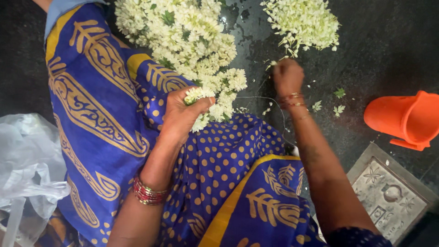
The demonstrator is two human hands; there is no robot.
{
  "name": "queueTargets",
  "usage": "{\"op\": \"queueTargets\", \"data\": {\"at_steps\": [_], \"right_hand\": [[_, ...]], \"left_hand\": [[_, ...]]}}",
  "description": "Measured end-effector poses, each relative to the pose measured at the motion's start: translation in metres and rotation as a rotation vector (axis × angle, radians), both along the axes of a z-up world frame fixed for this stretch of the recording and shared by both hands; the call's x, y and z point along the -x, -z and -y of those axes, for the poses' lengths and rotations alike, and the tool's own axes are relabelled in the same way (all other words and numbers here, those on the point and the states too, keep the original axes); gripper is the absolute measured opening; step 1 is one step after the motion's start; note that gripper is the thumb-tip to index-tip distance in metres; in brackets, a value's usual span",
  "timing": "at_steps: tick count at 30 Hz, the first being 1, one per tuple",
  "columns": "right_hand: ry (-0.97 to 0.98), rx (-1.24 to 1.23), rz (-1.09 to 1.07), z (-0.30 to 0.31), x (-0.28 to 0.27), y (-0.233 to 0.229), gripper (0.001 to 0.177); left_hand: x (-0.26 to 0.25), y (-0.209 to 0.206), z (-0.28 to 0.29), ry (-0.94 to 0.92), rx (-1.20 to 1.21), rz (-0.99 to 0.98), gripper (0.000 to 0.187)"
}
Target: The person ties small white flowers onto a string by hand while sitting on the floor.
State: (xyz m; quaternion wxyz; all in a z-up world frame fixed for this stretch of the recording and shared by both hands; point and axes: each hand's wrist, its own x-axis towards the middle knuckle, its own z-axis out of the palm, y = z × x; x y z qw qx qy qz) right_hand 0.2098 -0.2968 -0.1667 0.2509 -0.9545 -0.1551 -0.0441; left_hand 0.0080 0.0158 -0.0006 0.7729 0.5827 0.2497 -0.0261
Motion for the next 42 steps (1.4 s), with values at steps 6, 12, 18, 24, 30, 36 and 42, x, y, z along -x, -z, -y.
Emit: {"op": "queueTargets", "data": {"at_steps": [6, 12, 18, 24, 30, 36, 42], "right_hand": [[0.003, -0.204, -0.116, -0.02, 0.01, -0.022, 0.015], [-0.021, -0.116, -0.073, -0.021, 0.025, -0.017, 0.01], [-0.085, 0.215, 0.143, -0.041, 0.028, -0.001, 0.007], [-0.09, 0.141, 0.094, -0.01, 0.011, -0.003, 0.014], [0.225, -0.225, 0.071, 0.029, -0.038, 0.004, 0.022], [0.293, 0.064, -0.006, 0.003, -0.058, -0.004, 0.017], [0.235, 0.343, 0.061, -0.004, -0.068, 0.013, 0.018]], "left_hand": [[0.001, -0.002, -0.002, -0.039, 0.038, 0.023, 0.007], [0.0, 0.0, -0.001, -0.025, 0.064, 0.031, 0.006], [0.0, 0.002, -0.001, -0.062, 0.076, -0.004, 0.006], [0.0, 0.001, -0.003, -0.049, 0.086, 0.022, 0.006], [0.0, 0.004, -0.001, -0.04, 0.092, 0.015, 0.006], [0.0, 0.007, -0.001, -0.06, 0.114, 0.025, 0.007], [-0.001, 0.01, 0.0, -0.043, 0.056, -0.021, 0.01]]}}
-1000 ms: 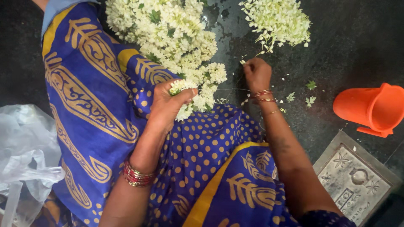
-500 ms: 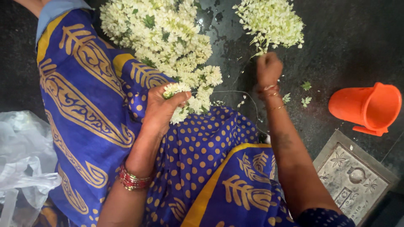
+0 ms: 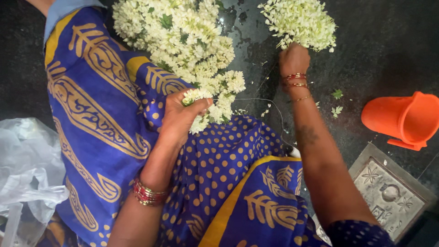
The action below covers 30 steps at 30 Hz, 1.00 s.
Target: The person ties small white flowers onto a string by hand while sitting on the floor.
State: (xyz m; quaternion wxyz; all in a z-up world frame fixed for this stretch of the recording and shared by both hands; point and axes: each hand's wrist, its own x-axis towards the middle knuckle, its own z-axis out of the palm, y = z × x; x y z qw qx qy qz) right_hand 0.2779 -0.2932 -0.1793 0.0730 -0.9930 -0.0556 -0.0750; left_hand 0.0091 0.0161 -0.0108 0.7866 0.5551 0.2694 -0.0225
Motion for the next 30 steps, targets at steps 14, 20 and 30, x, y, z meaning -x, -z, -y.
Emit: {"op": "queueTargets", "data": {"at_steps": [14, 20, 30], "right_hand": [[-0.195, -1.524, -1.095, -0.121, 0.18, -0.175, 0.014], [-0.157, -1.416, -1.088, -0.138, 0.189, -0.196, 0.01], [-0.333, -1.156, -1.196, -0.117, 0.159, -0.214, 0.025]], "left_hand": [[-0.004, 0.024, 0.019, -0.06, 0.194, 0.037, 0.016], [0.001, 0.017, 0.015, -0.057, 0.268, 0.108, 0.014], [0.007, 0.004, 0.004, 0.155, 0.175, 0.226, 0.012]]}}
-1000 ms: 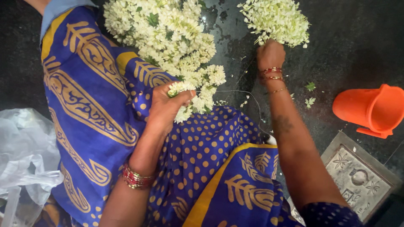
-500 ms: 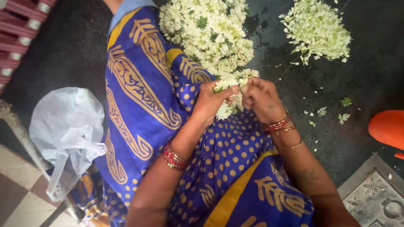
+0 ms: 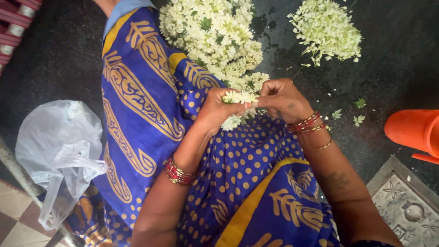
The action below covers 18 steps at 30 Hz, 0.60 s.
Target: The person ties small white flowers onto a string by hand while sitting on the floor.
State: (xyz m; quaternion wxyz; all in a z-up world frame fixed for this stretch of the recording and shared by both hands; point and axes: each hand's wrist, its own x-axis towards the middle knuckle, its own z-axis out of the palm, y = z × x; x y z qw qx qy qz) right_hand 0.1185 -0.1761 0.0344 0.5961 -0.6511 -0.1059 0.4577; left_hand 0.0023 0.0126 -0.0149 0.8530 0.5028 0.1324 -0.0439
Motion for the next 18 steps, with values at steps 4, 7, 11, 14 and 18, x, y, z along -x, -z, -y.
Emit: {"op": "queueTargets", "data": {"at_steps": [4, 7, 11, 14, 18], "right_hand": [[0.051, 0.071, 0.071, 0.005, 0.004, 0.01, 0.027], [0.057, 0.105, 0.103, 0.013, 0.011, 0.032, 0.027], [0.016, 0.068, 0.27, 0.04, 0.01, 0.063, 0.017], [0.166, 0.313, 0.756, 0.075, -0.022, 0.104, 0.014], [0.318, 0.537, 1.316, 0.14, -0.097, 0.146, 0.028]], "left_hand": [[0.0, -0.003, 0.001, 0.066, -0.103, -0.019, 0.012], [0.002, -0.003, -0.003, 0.148, -0.261, 0.009, 0.013], [0.002, -0.001, 0.007, 0.184, -0.341, 0.047, 0.015], [-0.001, 0.001, 0.008, 0.138, -0.276, -0.067, 0.012], [-0.001, 0.001, 0.007, 0.063, -0.241, -0.184, 0.008]]}}
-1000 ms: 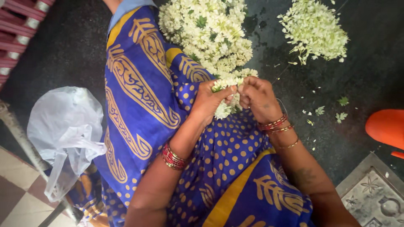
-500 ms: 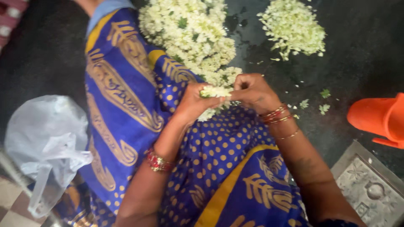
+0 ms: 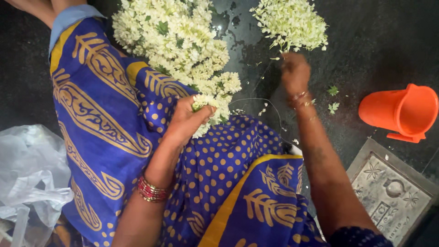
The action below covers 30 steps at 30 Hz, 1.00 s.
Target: The person ties small white flowers onto a string by hand while sitting on the floor.
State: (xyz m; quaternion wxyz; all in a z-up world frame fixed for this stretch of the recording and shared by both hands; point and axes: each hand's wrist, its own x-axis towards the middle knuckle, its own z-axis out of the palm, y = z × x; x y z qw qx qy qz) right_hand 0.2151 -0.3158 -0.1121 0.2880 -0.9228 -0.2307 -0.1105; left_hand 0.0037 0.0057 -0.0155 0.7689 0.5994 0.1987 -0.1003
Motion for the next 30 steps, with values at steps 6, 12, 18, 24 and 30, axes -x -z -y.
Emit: {"op": "queueTargets", "data": {"at_steps": [6, 12, 18, 24, 30], "right_hand": [[-0.127, 0.187, 0.084, 0.041, -0.028, 0.034, 0.018], [0.145, -0.111, -0.021, 0.085, -0.015, 0.025, 0.021], [-0.081, -0.043, -0.198, 0.051, 0.009, -0.003, 0.033], [-0.34, 0.484, 0.115, 0.024, -0.002, -0.01, 0.009], [-0.325, 0.282, -0.117, 0.05, 0.029, -0.015, 0.009]], "left_hand": [[-0.001, 0.001, 0.0, -0.033, -0.004, 0.033, 0.009], [-0.002, 0.007, 0.0, -0.043, -0.022, 0.032, 0.009], [-0.001, 0.009, -0.002, -0.052, 0.038, 0.044, 0.007], [-0.001, 0.007, -0.002, -0.073, 0.038, 0.015, 0.007], [-0.002, 0.005, -0.007, -0.129, 0.092, 0.039, 0.008]]}}
